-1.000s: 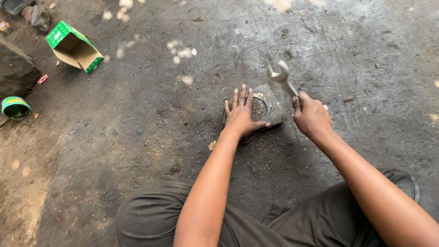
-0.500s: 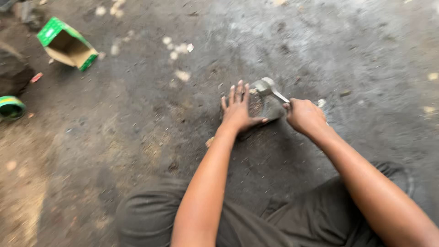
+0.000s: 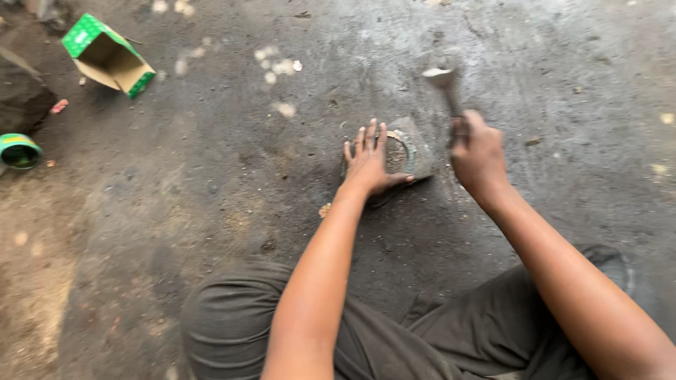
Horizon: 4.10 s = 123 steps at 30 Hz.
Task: The person uses a wrench to scrape debris and dirt off a metal ring component by hand while sitting on the ground.
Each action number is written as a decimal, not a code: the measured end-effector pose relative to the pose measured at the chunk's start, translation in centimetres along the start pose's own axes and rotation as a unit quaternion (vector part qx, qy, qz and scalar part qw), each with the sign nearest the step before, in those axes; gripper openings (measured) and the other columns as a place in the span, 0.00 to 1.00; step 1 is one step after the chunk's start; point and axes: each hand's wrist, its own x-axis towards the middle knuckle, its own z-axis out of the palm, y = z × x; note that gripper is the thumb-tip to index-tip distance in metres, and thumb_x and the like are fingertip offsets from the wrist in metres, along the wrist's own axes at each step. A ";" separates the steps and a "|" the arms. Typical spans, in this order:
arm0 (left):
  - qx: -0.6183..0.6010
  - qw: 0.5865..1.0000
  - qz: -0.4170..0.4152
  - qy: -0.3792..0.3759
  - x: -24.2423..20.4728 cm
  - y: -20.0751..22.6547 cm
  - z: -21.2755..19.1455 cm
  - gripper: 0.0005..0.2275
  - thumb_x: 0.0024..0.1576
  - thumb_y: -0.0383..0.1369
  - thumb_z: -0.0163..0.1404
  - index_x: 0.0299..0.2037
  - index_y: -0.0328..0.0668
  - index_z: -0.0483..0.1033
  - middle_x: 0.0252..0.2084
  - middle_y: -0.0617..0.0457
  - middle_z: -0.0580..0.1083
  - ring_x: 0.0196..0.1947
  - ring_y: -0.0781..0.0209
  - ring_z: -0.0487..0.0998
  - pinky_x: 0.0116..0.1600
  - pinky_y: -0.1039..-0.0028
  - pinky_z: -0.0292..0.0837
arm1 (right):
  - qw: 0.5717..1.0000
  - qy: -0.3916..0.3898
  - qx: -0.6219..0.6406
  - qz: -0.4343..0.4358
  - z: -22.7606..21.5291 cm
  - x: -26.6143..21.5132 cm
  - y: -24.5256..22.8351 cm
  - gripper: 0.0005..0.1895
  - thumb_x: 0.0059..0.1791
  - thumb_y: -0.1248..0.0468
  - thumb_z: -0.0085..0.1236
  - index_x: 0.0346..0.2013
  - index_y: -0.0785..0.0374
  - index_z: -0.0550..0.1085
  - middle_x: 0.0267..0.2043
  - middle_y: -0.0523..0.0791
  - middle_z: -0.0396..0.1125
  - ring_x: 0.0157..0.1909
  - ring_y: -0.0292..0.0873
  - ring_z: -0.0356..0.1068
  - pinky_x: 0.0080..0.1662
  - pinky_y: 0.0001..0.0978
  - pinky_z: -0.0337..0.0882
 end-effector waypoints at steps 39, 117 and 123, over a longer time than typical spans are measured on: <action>-0.038 0.999 0.007 0.025 -0.4 -0.1 -0.1 0.66 0.34 0.64 0.65 0.77 0.49 0.31 0.81 0.49 0.34 0.79 0.45 0.30 0.75 0.41 0.25 | 0.973 -0.117 -0.197 0.007 0.7 -0.6 1.4 0.14 0.57 0.58 0.46 0.37 0.67 0.69 0.29 0.58 0.71 0.31 0.62 0.72 0.32 0.55 0.70; -0.038 0.998 0.017 0.040 -0.5 -0.5 0.4 0.64 0.35 0.66 0.64 0.77 0.48 0.36 0.80 0.50 0.39 0.79 0.47 0.32 0.75 0.41 0.23 | 0.990 -0.009 -0.137 -0.007 0.7 -0.6 0.9 0.09 0.54 0.60 0.46 0.41 0.61 0.71 0.33 0.54 0.74 0.33 0.57 0.75 0.37 0.54 0.73; -0.038 0.999 0.011 0.019 -0.4 -0.4 0.0 0.65 0.34 0.66 0.63 0.77 0.49 0.35 0.80 0.52 0.37 0.79 0.48 0.32 0.75 0.41 0.23 | 0.961 -0.154 -0.203 0.104 1.7 -1.5 0.4 0.09 0.54 0.59 0.49 0.39 0.61 0.71 0.29 0.54 0.72 0.32 0.54 0.73 0.34 0.52 0.72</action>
